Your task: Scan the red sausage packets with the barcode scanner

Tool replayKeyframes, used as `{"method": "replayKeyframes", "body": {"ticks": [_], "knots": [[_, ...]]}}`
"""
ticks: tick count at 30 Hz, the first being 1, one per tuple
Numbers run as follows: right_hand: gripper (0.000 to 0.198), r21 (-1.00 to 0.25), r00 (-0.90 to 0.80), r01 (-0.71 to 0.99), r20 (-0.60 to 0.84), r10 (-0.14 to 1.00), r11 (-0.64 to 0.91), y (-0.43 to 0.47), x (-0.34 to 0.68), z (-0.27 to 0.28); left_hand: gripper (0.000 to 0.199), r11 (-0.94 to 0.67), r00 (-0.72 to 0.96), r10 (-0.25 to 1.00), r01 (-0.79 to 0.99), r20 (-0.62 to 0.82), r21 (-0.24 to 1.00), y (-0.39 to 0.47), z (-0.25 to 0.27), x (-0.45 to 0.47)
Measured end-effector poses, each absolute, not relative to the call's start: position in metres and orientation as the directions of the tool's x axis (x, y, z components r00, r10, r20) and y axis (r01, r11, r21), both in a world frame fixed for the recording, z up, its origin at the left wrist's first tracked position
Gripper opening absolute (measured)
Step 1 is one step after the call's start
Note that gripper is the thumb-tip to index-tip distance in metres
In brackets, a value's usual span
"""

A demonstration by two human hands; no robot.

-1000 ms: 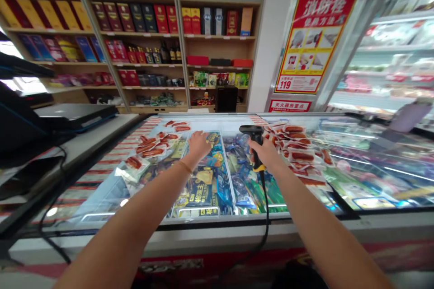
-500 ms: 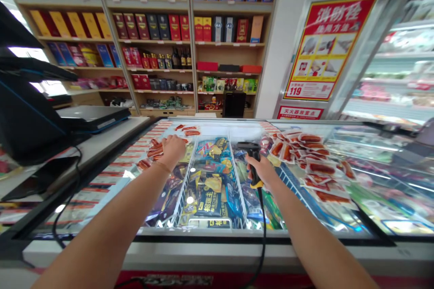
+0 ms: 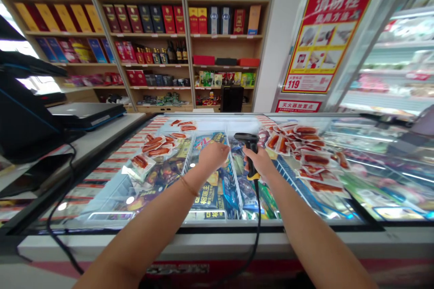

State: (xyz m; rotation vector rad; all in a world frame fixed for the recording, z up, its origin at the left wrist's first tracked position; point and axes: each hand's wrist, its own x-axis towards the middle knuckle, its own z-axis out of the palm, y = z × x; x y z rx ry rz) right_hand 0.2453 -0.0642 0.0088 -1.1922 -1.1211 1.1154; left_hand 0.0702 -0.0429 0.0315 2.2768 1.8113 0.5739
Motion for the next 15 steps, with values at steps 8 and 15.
{"method": "replayKeyframes", "body": {"ticks": [8, 15], "knots": [[0.031, -0.997, 0.105, -0.010, 0.070, 0.992, 0.072, -0.066, 0.245, 0.010, 0.054, -0.237, 0.114, 0.951, 0.864, 0.287, 0.444, 0.015, 0.017, 0.050], [0.026, -0.998, 0.127, -0.039, 0.048, 0.991, 0.053, -0.066, 0.245, 0.013, 0.065, -0.409, 0.425, 0.901, 0.773, 0.083, 0.485, 0.042, 0.014, 0.072]]}}
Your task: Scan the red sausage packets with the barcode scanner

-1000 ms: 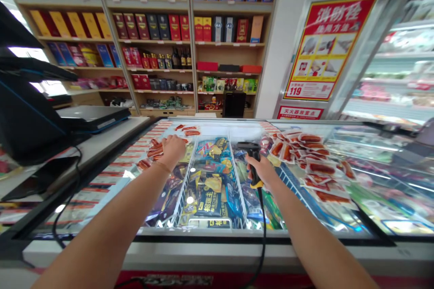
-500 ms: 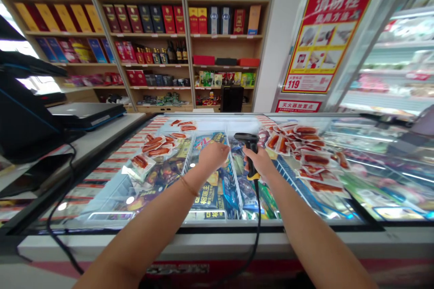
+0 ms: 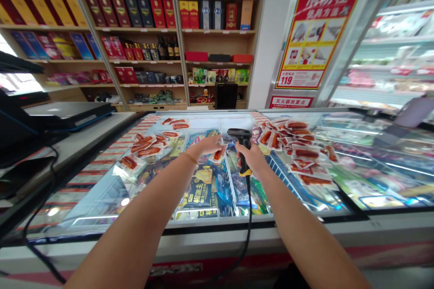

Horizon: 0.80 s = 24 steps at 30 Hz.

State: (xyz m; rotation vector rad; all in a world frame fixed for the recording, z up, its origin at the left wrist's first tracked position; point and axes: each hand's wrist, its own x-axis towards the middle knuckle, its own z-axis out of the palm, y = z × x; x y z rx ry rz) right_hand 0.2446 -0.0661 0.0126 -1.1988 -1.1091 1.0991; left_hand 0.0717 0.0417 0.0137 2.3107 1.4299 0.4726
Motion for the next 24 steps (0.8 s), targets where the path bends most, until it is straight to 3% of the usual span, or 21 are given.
{"method": "replayKeyframes", "body": {"ticks": [6, 10, 14, 18, 24], "knots": [[0.029, -0.997, 0.106, -0.037, 0.056, 0.993, 0.060, -0.069, 0.243, 0.015, 0.041, -0.382, 0.510, 0.856, 0.733, -0.083, 0.563, 0.044, 0.024, 0.047], [0.028, -0.999, 0.071, -0.025, 0.028, 0.997, 0.030, -0.071, 0.239, 0.012, 0.027, -0.156, 0.491, 0.820, 0.686, -0.295, 0.711, 0.024, 0.032, 0.023], [0.028, -1.000, 0.043, -0.001, 0.019, 0.999, 0.019, -0.074, 0.234, 0.008, 0.025, 0.036, 0.383, 0.849, 0.645, -0.364, 0.764, 0.002, 0.034, 0.012], [0.031, -1.000, 0.033, -0.003, 0.013, 0.999, 0.013, -0.075, 0.232, 0.006, 0.020, 0.130, 0.149, 0.960, 0.517, -0.238, 0.846, -0.008, 0.026, 0.005], [0.031, -0.999, 0.006, 0.010, 0.031, 1.000, 0.031, -0.078, 0.231, 0.006, 0.021, 0.059, -0.139, 0.990, 0.308, -0.017, 0.950, -0.008, 0.005, -0.002]]}}
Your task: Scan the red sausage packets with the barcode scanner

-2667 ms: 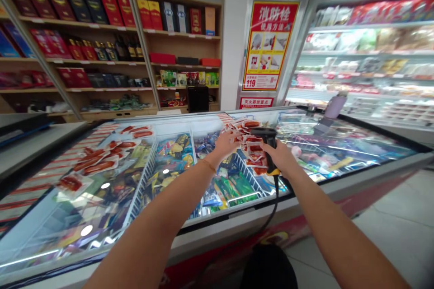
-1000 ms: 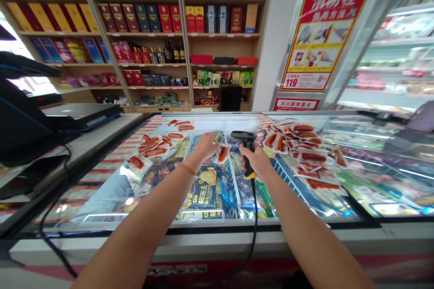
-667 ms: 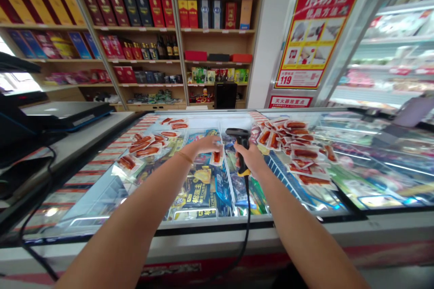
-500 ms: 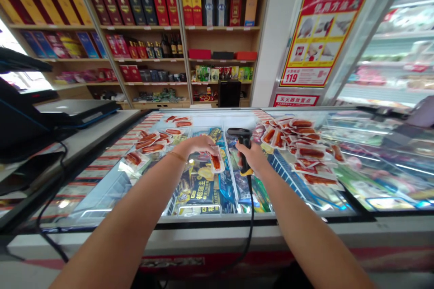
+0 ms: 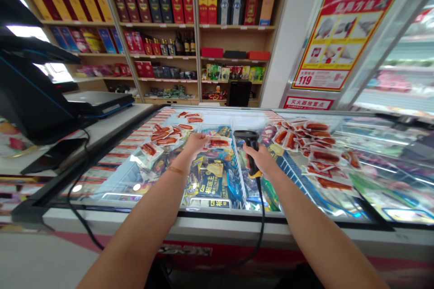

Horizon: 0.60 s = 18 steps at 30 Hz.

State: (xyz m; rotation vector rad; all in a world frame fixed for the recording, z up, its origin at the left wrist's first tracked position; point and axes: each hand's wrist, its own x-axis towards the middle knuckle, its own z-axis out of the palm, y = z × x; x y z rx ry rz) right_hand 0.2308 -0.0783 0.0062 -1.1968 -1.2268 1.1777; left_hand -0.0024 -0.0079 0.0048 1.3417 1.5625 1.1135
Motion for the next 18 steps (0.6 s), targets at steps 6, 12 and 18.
{"method": "replayKeyframes", "body": {"ticks": [6, 12, 18], "knots": [[0.033, -0.997, -0.081, 0.060, 0.045, 0.996, 0.050, -0.088, 0.219, 0.003, 0.014, -0.026, -0.224, 0.972, 0.201, 0.072, 0.979, -0.002, -0.002, -0.006], [0.036, -0.986, -0.181, 0.121, 0.094, 0.979, 0.117, -0.104, 0.206, 0.005, 0.016, -0.067, -0.263, 0.958, 0.167, 0.110, 0.984, 0.007, -0.006, -0.007], [0.035, -0.965, -0.258, 0.201, 0.114, 0.959, 0.169, -0.115, 0.196, 0.007, 0.014, -0.087, -0.280, 0.951, 0.161, 0.130, 0.983, 0.011, -0.012, -0.008]]}}
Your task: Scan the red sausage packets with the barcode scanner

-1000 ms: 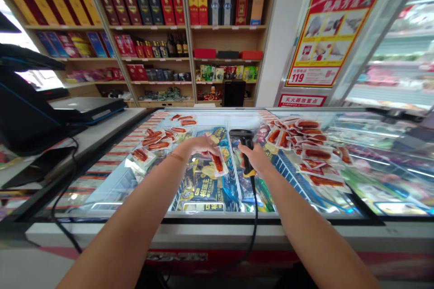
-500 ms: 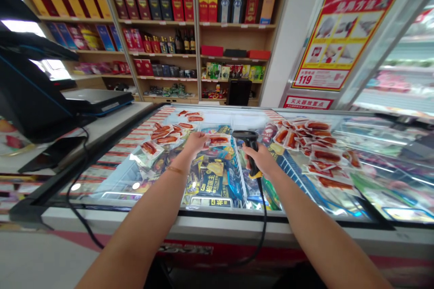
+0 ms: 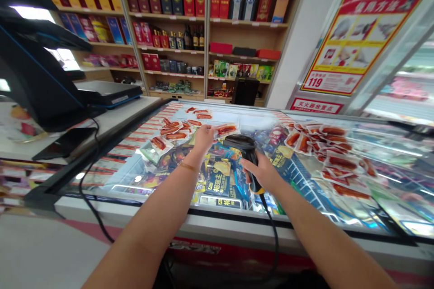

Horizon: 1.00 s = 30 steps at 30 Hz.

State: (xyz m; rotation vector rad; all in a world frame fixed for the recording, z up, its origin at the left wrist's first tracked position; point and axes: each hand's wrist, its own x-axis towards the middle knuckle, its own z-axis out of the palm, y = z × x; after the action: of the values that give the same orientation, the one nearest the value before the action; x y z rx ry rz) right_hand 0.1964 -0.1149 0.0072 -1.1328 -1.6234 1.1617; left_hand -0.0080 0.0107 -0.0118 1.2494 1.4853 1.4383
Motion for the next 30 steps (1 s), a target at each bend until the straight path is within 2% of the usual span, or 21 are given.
{"method": "replayKeyframes", "body": {"ticks": [20, 26, 30], "knots": [[0.027, -0.946, -0.263, 0.256, 0.130, 0.956, 0.199, -0.118, 0.193, 0.006, 0.019, -0.140, -0.296, 0.934, 0.218, 0.202, 0.966, 0.015, -0.019, -0.009], [0.027, -0.961, -0.214, 0.220, 0.122, 0.969, 0.169, -0.110, 0.197, 0.010, 0.018, -0.103, -0.314, 0.933, 0.235, 0.176, 0.967, 0.004, -0.015, -0.006], [0.025, -0.969, -0.138, 0.192, 0.130, 0.982, 0.155, -0.110, 0.222, 0.024, 0.017, -0.102, -0.268, 0.951, 0.202, 0.156, 0.974, -0.003, -0.007, 0.015]]}}
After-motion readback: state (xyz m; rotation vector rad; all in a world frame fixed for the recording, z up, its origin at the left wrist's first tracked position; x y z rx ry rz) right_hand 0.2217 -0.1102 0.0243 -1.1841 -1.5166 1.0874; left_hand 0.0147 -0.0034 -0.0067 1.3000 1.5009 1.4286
